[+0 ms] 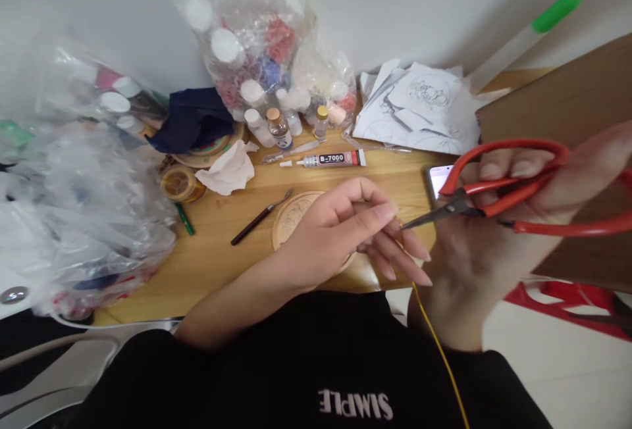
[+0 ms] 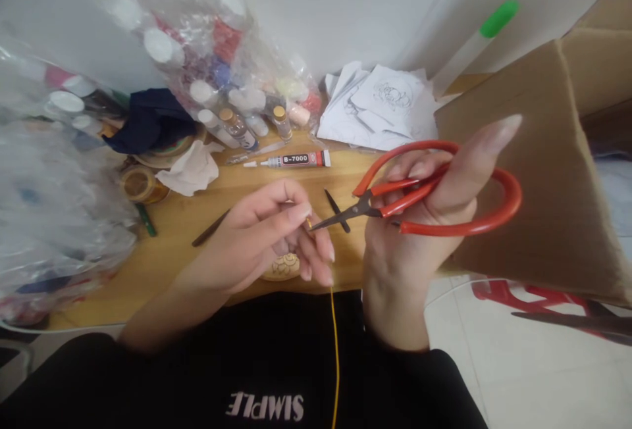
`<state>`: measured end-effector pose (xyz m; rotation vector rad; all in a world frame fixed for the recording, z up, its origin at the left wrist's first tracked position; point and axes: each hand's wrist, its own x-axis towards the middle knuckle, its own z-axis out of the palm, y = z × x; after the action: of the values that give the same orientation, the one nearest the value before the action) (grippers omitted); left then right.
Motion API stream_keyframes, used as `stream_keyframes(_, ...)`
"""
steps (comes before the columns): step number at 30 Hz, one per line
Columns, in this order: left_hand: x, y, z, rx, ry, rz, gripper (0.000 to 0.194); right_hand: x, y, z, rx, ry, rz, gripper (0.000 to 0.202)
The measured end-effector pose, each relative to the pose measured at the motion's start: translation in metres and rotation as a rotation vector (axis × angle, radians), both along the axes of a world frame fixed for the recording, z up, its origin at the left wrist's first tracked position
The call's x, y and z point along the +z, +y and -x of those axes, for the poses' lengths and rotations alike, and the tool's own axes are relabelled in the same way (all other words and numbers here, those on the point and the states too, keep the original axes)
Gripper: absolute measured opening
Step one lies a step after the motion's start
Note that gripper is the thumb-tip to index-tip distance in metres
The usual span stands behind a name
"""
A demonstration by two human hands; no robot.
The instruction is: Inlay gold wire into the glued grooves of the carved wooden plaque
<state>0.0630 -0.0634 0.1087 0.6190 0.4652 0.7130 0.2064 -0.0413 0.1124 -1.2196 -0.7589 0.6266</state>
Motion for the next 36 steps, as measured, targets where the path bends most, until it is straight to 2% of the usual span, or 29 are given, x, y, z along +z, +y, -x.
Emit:
stream_keyframes(2, -0.005, 0.000, -0.003, 0.019, 0.015, 0.008, 0.018, -0.001, 0.008, 0.003, -0.106, 0.197, -0.075, 0.056)
stream_keyframes(4, -0.010, 0.001, -0.007, 0.045, 0.018, 0.020, 0.017, -0.002, 0.015, 0.005, -0.154, 0.318, -0.057, 0.052)
stream_keyframes(7, -0.018, 0.002, -0.012, 0.073, 0.031, 0.046, 0.016, -0.005, 0.022, 0.006, -0.192, 0.350, 0.013, 0.047)
stream_keyframes(10, -0.026, 0.005, -0.017, 0.102, 0.045, 0.073, 0.015, -0.013, 0.028, 0.005, -0.226, 0.344, 0.028, 0.051)
stream_keyframes(17, -0.039, 0.014, -0.028, 0.123, 0.077, 0.143, 0.015, -0.035, 0.043, -0.003, -0.214, 0.423, 0.043, 0.052)
stream_keyframes(25, -0.037, 0.018, -0.038, 0.135, 0.185, 0.220, 0.016, -0.046, 0.048, -0.024, -0.220, 0.327, 0.104, 0.046)
stream_keyframes(30, -0.037, 0.033, -0.023, 0.164, 0.307, 0.221, 0.017, -0.047, 0.050, -0.051, -0.359, 0.304, 0.102, 0.044)
stream_keyframes(36, -0.043, 0.064, -0.003, 0.213, 0.589, 0.157, 0.019, -0.030, 0.033, -0.052, -0.548, -0.022, 0.035, 0.045)
